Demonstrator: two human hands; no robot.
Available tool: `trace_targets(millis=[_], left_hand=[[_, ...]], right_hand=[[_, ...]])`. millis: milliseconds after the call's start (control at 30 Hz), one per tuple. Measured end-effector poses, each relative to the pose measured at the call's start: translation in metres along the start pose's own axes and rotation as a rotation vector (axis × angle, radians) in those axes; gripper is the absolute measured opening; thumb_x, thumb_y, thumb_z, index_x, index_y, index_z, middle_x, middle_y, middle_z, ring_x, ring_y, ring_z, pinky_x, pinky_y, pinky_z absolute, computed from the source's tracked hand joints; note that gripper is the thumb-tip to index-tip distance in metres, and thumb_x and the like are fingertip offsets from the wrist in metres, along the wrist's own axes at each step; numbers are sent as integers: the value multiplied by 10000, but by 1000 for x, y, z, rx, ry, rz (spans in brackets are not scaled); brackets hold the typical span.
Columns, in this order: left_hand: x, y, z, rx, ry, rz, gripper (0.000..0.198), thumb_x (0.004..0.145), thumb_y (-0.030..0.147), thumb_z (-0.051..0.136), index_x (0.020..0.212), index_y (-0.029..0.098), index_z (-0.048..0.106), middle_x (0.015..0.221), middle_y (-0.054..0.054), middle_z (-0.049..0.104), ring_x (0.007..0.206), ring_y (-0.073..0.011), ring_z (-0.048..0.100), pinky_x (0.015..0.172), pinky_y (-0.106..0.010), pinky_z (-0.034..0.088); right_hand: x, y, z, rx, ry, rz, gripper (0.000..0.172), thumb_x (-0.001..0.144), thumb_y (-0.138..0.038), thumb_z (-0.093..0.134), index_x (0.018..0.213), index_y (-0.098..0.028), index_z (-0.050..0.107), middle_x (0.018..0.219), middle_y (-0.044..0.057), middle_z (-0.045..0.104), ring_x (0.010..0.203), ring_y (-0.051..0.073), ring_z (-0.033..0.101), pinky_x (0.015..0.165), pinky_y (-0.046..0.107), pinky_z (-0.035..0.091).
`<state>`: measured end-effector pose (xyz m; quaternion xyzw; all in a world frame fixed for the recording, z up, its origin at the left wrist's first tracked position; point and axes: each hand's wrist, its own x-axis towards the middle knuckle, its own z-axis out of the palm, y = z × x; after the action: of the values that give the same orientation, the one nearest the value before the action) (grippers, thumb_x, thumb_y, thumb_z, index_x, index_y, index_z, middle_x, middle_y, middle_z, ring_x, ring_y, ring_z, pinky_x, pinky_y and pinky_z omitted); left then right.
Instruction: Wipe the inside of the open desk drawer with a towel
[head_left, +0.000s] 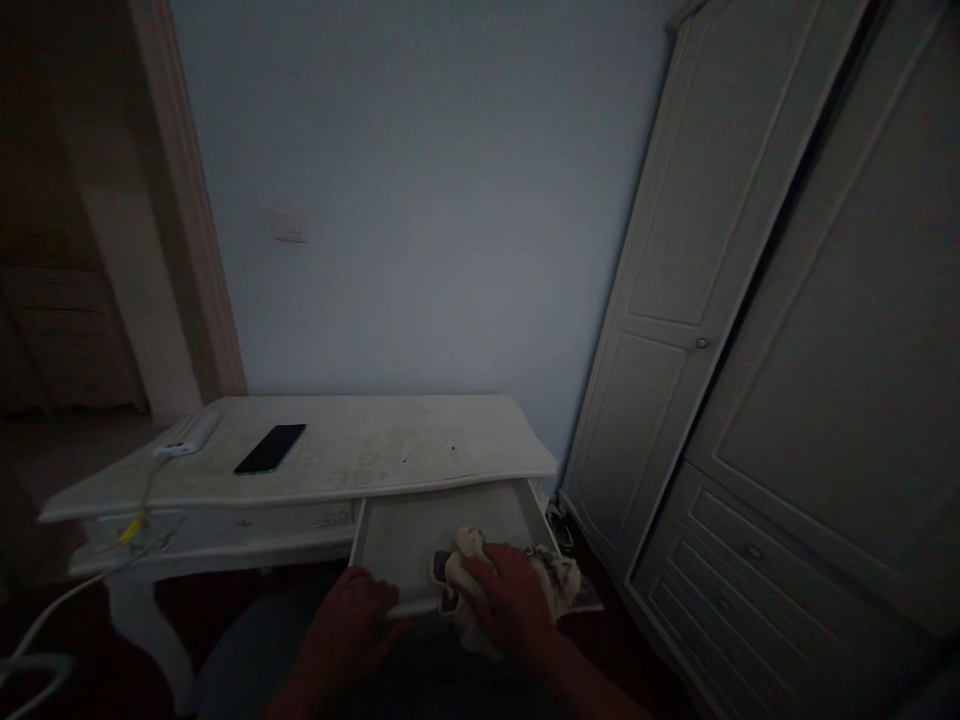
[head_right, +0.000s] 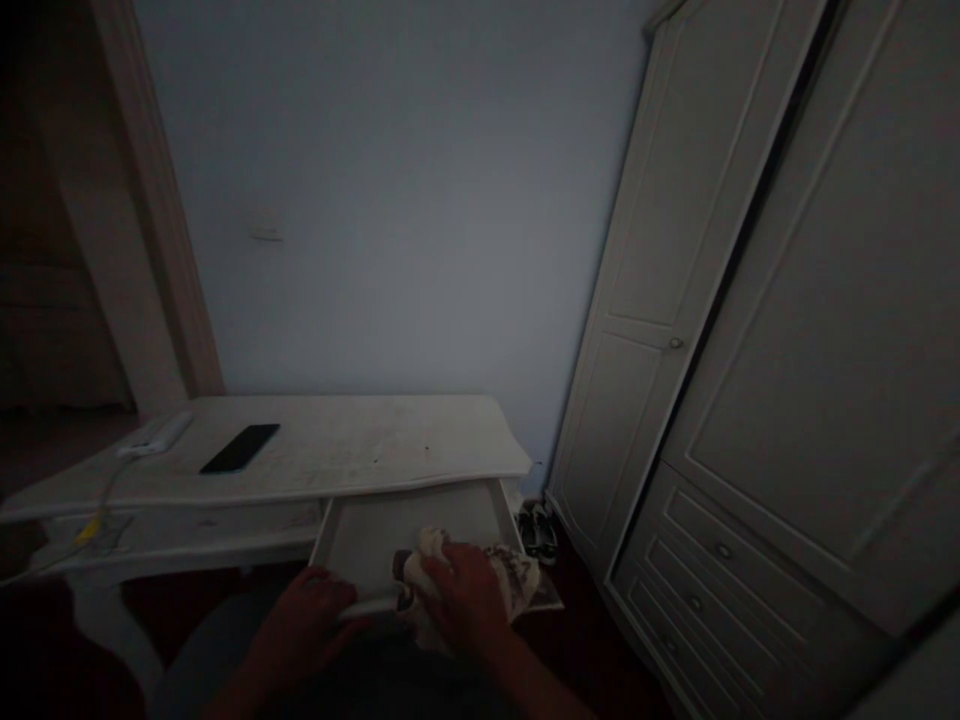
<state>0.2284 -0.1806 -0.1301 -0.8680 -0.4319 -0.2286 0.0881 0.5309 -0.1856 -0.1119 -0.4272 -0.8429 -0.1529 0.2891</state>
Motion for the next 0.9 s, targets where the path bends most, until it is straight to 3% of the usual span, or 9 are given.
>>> trace_targets(millis=[100,200,300,400,533,600,700,800,900], left_hand=[[3,1,-5,-3,11,-25,147,931,412,745,932,269,712,904,-2,783,902,-251,742,1013,-482,489],[-4,-10,-3,13,103,16,269,897,462,789,1101,296,734,1064,-15,806,1023,-253,746,1090,-475,479],[-26,-28,4,26,228,-33,428,886,499,792,1274,332,720,1281,-50,781,1162,-280,730,1088,-462,525],[-54,-39,10,-89,316,-281,401,892,526,742,1236,320,755,1280,-65,781,1144,-295,748,978,-437,614],[-73,-35,5,-441,284,-523,331,877,540,710,1121,325,774,1076,5,834,956,-246,806,825,-344,660],[-73,-29,0,-535,262,-621,298,855,549,711,1048,333,777,995,29,840,891,-241,812,785,-324,655],[-68,-22,-7,-543,215,-712,289,796,578,724,932,329,776,862,37,822,794,-248,802,717,-317,640],[-64,-21,-12,-529,144,-744,271,794,565,693,901,328,769,861,29,822,804,-257,799,701,-319,628],[-64,-25,-13,-525,153,-745,280,768,524,655,937,327,762,948,-3,843,890,-294,808,753,-357,649]], right_hand=[[17,-30,10,27,-38,50,395,947,-416,715,1309,-274,645,1222,128,699,1030,317,654,855,442,536],[18,-32,8,28,-74,3,509,941,-451,711,1406,-273,603,1316,150,671,1126,343,635,927,473,519],[1,-4,-9,13,-172,-110,785,900,-591,736,1585,-314,469,1447,161,613,1247,372,592,1001,496,489],[-22,32,-27,-49,-272,-114,1002,820,-693,789,1662,-361,361,1515,164,573,1290,406,564,1044,538,454],[-37,53,-24,-117,-306,-89,903,849,-554,808,1634,-343,413,1484,169,602,1255,397,582,1042,546,445],[-33,43,-12,-114,-303,-106,848,843,-499,808,1597,-331,458,1453,161,623,1208,380,600,1008,522,467],[-14,10,9,-72,-248,-163,794,828,-457,805,1546,-314,496,1357,139,671,1105,342,623,933,472,504],[13,-35,27,-30,-140,-210,601,918,-406,731,1480,-317,539,1240,101,707,1038,307,634,905,453,520],[43,-81,39,-11,-86,-215,406,1004,-390,655,1399,-322,593,1130,70,723,981,288,641,868,436,535]])
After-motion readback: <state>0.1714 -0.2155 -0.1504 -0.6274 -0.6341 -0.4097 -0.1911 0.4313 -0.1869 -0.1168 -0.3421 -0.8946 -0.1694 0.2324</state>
